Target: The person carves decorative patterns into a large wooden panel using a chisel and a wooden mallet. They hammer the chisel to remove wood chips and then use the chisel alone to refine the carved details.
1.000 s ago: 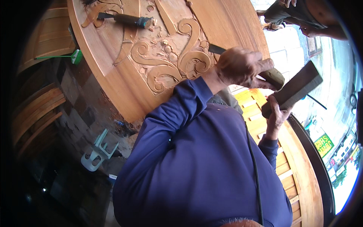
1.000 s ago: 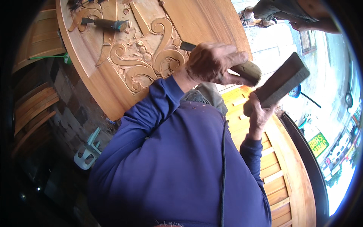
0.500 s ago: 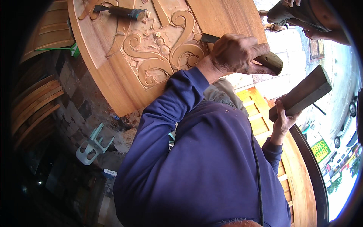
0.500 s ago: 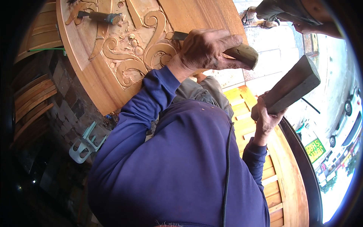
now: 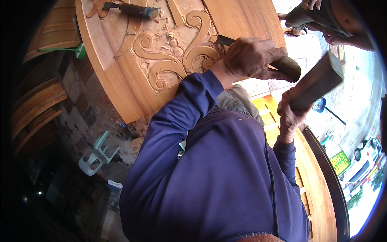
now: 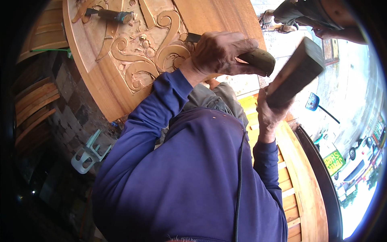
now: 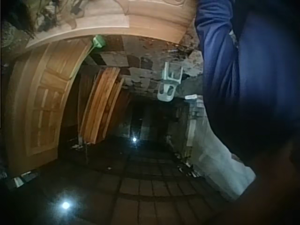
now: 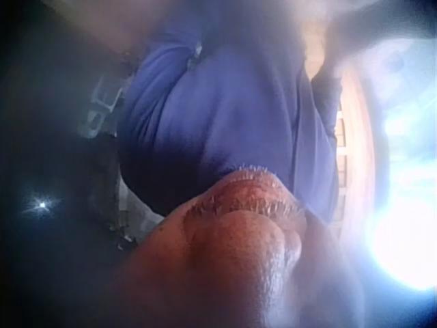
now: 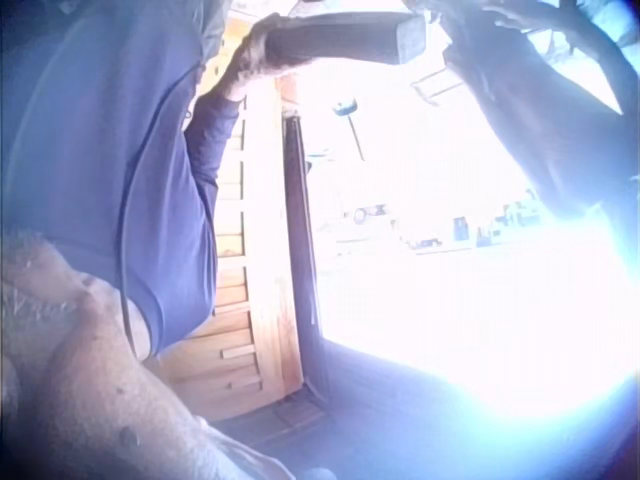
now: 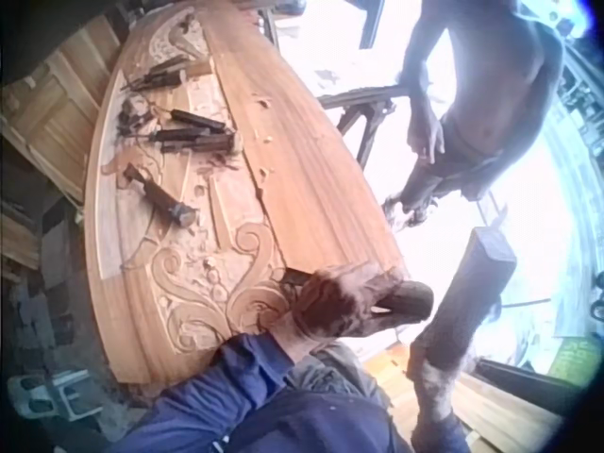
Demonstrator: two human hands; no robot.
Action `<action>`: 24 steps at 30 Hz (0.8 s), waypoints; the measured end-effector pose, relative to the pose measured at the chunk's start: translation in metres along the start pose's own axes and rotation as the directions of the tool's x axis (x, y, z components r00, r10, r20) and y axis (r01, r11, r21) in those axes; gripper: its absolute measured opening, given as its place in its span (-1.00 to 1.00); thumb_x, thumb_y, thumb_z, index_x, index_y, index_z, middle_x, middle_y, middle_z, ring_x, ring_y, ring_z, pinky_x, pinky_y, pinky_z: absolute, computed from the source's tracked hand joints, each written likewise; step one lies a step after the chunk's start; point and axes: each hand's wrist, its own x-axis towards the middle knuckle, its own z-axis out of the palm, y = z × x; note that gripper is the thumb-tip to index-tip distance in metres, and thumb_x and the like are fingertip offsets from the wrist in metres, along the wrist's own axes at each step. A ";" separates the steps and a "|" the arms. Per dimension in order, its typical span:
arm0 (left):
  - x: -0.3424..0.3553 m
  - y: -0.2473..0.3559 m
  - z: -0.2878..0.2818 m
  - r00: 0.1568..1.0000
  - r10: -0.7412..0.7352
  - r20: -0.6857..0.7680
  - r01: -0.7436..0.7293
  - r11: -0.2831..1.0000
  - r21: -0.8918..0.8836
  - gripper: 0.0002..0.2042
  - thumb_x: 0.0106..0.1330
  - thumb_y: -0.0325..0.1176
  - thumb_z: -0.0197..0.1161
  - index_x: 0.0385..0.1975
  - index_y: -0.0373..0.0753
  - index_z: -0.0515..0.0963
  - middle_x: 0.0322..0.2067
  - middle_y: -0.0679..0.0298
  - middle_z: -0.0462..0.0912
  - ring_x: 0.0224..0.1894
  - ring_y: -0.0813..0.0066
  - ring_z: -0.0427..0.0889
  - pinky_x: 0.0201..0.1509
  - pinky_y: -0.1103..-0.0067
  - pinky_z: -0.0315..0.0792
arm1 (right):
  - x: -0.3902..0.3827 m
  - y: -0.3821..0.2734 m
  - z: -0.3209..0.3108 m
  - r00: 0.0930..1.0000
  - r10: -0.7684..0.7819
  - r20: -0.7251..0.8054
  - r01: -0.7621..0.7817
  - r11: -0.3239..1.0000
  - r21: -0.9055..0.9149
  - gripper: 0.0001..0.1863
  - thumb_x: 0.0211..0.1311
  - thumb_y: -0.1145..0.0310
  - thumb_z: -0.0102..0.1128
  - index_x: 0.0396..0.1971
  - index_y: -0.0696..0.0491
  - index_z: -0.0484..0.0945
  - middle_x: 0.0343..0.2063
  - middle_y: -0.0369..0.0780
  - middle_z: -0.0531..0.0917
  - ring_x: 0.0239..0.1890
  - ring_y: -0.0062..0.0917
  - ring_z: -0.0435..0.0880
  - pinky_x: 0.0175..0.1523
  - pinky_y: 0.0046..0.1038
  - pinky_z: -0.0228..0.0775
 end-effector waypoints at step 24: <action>0.006 0.001 -0.015 0.988 -0.046 -0.147 0.040 0.998 -0.043 -0.44 -0.12 0.25 0.61 -0.27 -0.05 0.71 -0.54 0.39 0.63 -0.52 0.40 0.72 -0.45 0.48 0.60 | 0.031 0.002 0.007 0.904 -0.379 0.197 0.423 0.859 -0.288 -0.25 0.16 0.71 0.41 0.29 0.02 0.25 -0.12 -0.16 0.66 -0.25 -0.56 0.69 -0.24 -0.48 0.61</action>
